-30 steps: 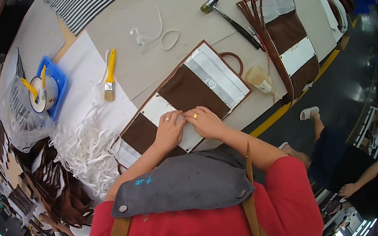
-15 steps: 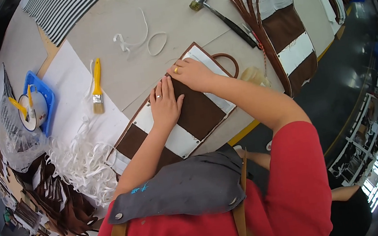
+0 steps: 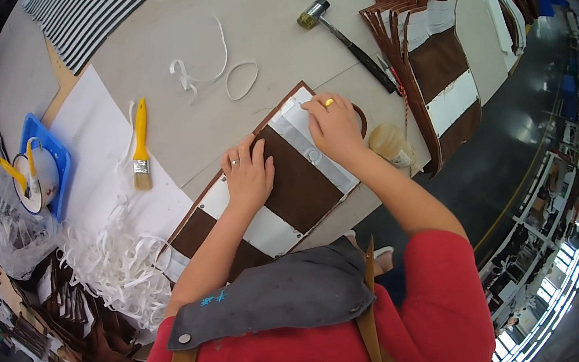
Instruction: The recorder is applying glue to leather panels and assembling components of a leather bag.
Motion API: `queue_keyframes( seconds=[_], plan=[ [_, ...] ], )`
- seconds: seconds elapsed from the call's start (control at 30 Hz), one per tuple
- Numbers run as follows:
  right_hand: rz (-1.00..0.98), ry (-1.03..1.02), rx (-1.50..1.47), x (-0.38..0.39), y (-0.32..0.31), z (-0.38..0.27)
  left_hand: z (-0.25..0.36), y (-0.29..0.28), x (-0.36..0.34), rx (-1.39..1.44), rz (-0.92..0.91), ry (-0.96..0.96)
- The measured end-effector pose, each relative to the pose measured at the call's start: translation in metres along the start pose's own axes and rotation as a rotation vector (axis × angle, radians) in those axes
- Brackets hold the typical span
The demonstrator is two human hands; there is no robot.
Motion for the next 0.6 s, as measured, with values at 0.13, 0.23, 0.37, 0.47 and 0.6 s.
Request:
queue_keyframes(
  seconds=[0.13, 0.23, 0.37, 0.47, 0.6],
  plan=[
    [0.062, 0.176, -0.039, 0.014, -0.007, 0.02, 0.013, -0.004, 0.006, 0.172, 0.01, 0.177],
    [0.091, 0.234, -0.083, 0.015, -0.021, 0.037, 0.019, 0.001, 0.013, 0.211, -0.034, 0.261],
    [0.133, 0.261, -0.138, 0.029, -0.043, 0.046, 0.021, 0.002, 0.024, 0.239, -0.069, 0.304],
    [0.153, 0.255, 0.04, 0.053, -0.056, 0.052, 0.016, -0.004, 0.033, 0.271, -0.068, 0.283],
    [0.194, 0.297, 0.064, 0.061, -0.066, 0.055, 0.016, -0.009, 0.035, 0.271, -0.039, 0.264]
  ],
)
Point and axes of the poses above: each hand's wrist, its own x-axis away from the middle knuckle, its own y-axis out of the palm, z = x × y, the point moved 4 cm from there along -x, towards the middle knuckle, and after that the axes turned 3 degrees about -z, right-handed, at the moved point
